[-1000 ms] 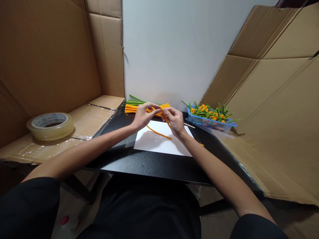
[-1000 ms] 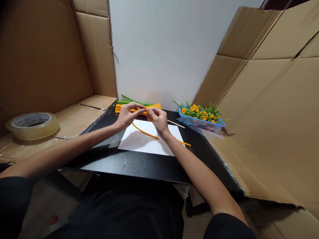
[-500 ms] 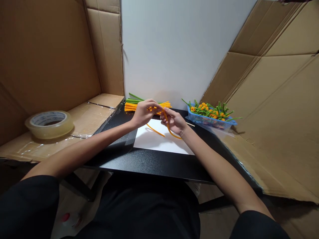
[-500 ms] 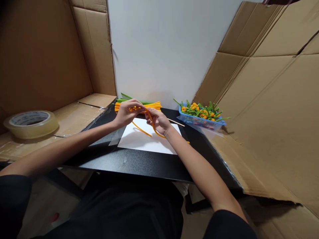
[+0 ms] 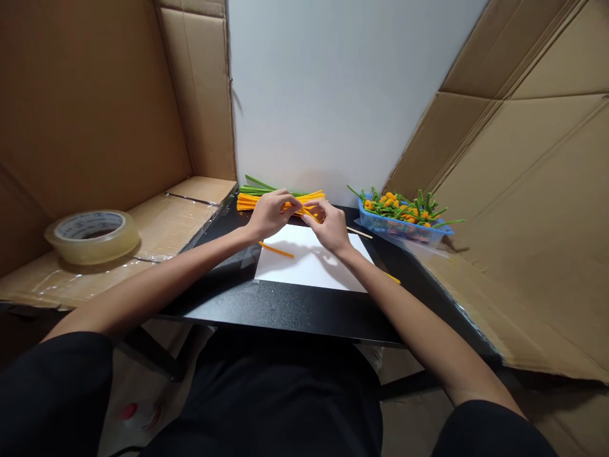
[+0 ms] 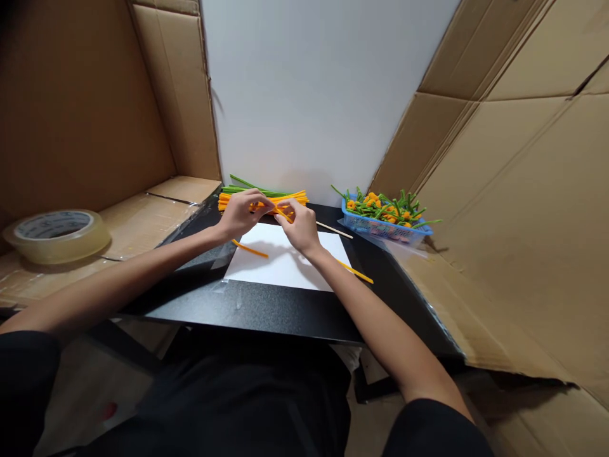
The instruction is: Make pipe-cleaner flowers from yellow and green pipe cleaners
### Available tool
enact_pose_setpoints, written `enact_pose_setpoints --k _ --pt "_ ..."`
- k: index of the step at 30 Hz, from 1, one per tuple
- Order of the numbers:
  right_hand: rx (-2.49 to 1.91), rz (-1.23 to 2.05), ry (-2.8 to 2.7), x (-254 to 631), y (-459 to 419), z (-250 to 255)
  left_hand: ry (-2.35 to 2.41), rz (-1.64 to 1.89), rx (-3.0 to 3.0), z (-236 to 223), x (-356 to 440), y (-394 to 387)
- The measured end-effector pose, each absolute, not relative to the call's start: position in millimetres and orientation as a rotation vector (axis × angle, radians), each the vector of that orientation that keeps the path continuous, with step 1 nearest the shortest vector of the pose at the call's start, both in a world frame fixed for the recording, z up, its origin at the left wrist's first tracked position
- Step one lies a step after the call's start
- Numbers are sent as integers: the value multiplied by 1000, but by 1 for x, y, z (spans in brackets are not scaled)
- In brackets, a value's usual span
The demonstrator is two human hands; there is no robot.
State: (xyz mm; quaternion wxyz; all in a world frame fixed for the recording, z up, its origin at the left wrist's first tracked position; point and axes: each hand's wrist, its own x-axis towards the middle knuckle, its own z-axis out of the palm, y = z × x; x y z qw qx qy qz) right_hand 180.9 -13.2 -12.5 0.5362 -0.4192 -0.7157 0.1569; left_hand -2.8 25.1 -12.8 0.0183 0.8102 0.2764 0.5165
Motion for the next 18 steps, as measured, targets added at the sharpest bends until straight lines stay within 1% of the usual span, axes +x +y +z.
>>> enact_pose_setpoints --k 1,3,7,13,18 --pt "-997 270 -1734 181 -14 -13 847 1605 2507 -12 -2 24" --pt "-1007 165 -1749 180 -16 -13 813 1611 2520 -11 -2 23" --pt "-1033 79 -1740 179 -18 -13 736 1600 2571 -10 -4 22" --pt "-1014 -92 -1806 179 -18 -14 824 1620 2478 -10 -4 21" --pt "-987 -133 -1824 178 -20 -14 822 1621 2427 -8 -1 13"
